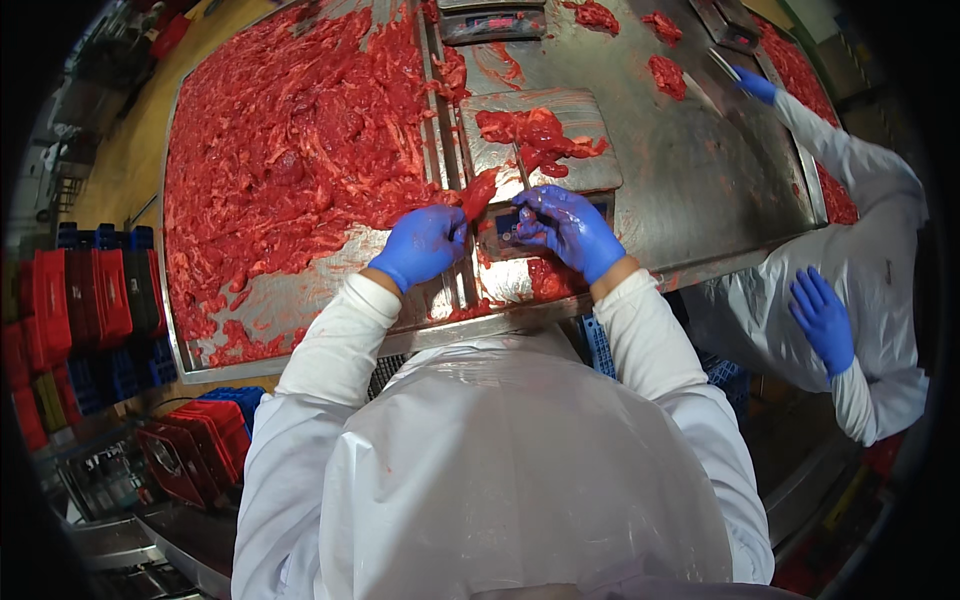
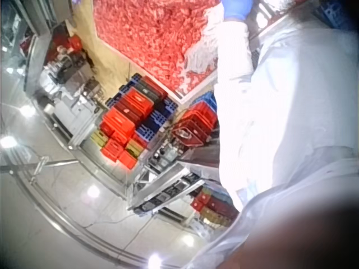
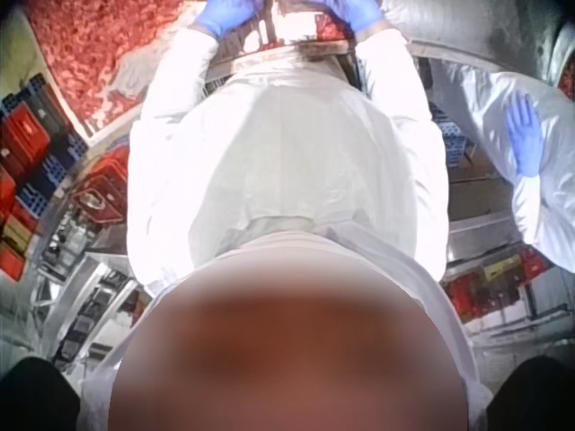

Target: The person uses a knife to cut pieces of raw red meat on a stainless steel table. They repeatedly pick up portions of meat, slice them, and place the cut pieces onto a digital scale before moving them aside.

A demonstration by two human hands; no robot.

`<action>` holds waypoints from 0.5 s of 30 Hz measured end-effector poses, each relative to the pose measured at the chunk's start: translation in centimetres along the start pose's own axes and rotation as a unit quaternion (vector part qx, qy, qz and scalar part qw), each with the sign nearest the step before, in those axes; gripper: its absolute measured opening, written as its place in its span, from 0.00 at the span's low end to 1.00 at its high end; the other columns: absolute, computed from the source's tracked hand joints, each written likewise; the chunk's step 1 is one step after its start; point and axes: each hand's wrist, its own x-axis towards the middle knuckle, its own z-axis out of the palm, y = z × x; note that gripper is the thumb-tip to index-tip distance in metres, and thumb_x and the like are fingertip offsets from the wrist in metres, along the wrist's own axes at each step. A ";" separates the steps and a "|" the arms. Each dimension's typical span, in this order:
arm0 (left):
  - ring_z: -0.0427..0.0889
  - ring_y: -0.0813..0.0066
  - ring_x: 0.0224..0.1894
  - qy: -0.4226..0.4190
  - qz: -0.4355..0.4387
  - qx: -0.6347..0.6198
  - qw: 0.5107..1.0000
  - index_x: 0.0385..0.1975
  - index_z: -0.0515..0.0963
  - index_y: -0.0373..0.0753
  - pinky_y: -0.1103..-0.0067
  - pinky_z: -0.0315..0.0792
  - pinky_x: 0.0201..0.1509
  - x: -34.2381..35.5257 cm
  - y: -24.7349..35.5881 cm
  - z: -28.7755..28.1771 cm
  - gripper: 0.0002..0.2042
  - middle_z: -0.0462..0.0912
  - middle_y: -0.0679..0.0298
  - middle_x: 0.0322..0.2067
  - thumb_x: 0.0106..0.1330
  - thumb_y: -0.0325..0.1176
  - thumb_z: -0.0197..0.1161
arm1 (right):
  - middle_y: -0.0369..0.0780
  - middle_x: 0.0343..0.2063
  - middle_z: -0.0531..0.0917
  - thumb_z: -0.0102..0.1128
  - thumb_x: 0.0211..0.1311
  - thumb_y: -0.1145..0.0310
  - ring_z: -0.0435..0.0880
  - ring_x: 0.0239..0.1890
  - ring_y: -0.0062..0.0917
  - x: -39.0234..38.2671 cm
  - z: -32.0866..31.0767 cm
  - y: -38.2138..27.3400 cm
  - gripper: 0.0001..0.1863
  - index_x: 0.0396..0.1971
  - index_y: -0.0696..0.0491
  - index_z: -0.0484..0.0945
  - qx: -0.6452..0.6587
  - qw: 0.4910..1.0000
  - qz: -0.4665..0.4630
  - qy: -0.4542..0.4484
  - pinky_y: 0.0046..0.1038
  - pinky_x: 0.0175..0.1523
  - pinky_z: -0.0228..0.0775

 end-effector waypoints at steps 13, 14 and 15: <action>0.81 0.53 0.60 0.316 -0.226 0.104 0.916 0.53 0.85 0.39 0.66 0.74 0.66 -6.2 -13.2 -5.7 0.21 0.82 0.47 0.58 0.59 0.37 0.71 | 0.44 0.42 0.88 0.66 0.66 0.78 0.89 0.43 0.31 -7.9 -5.8 0.0 0.11 0.48 0.61 0.82 -0.170 0.983 -0.029 0.058 0.32 0.53 0.84; 0.82 0.53 0.60 0.306 -0.252 0.061 0.916 0.53 0.85 0.39 0.66 0.74 0.66 -5.4 -13.2 -6.0 0.21 0.83 0.48 0.57 0.60 0.38 0.71 | 0.43 0.40 0.88 0.66 0.66 0.78 0.89 0.43 0.30 -8.6 -7.0 -1.3 0.13 0.50 0.60 0.80 -0.086 0.984 -0.034 0.153 0.33 0.54 0.85; 0.83 0.53 0.58 0.336 -0.227 0.003 0.914 0.51 0.86 0.38 0.66 0.75 0.66 -3.7 -14.7 -5.2 0.19 0.85 0.49 0.53 0.62 0.39 0.70 | 0.43 0.39 0.88 0.64 0.67 0.78 0.89 0.43 0.29 -8.7 -9.2 -2.2 0.13 0.51 0.60 0.80 -0.116 0.975 -0.050 0.181 0.32 0.54 0.84</action>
